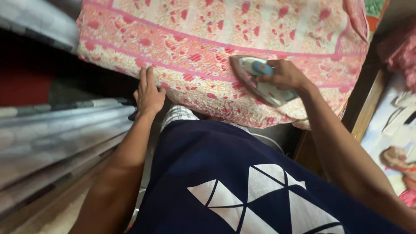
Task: The person irons a large patterned cloth laid out on a wooden table. They repeatedly smooth the fabric with their hands and use a steam iron to press different sections, adjusting the cloth's position as needed.
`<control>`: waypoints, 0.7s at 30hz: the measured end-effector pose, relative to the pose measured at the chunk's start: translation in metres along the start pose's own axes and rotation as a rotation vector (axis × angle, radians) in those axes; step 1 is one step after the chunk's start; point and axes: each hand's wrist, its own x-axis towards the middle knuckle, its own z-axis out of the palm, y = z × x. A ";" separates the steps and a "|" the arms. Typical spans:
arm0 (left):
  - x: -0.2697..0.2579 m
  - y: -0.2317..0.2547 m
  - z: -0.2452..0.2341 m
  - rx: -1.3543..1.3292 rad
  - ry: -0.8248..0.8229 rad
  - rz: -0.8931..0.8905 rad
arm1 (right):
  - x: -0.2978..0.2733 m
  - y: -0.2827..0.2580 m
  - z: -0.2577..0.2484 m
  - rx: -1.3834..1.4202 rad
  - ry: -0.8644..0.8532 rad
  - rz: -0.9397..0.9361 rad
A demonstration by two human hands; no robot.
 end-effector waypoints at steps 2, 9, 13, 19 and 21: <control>-0.005 -0.010 0.004 -0.046 0.037 -0.034 | 0.021 -0.027 0.006 -0.120 -0.051 -0.110; 0.003 -0.097 0.065 -0.479 0.305 -0.225 | 0.076 -0.128 0.045 -0.286 -0.096 -0.333; 0.002 -0.130 0.069 -0.841 0.256 -0.467 | 0.105 -0.182 0.069 -0.284 -0.093 -0.378; 0.050 -0.155 0.022 -0.723 0.400 -0.369 | 0.159 -0.252 0.110 -0.242 -0.021 -0.343; 0.065 -0.153 -0.006 -0.527 0.481 -0.217 | 0.178 -0.278 0.120 -0.209 0.007 -0.333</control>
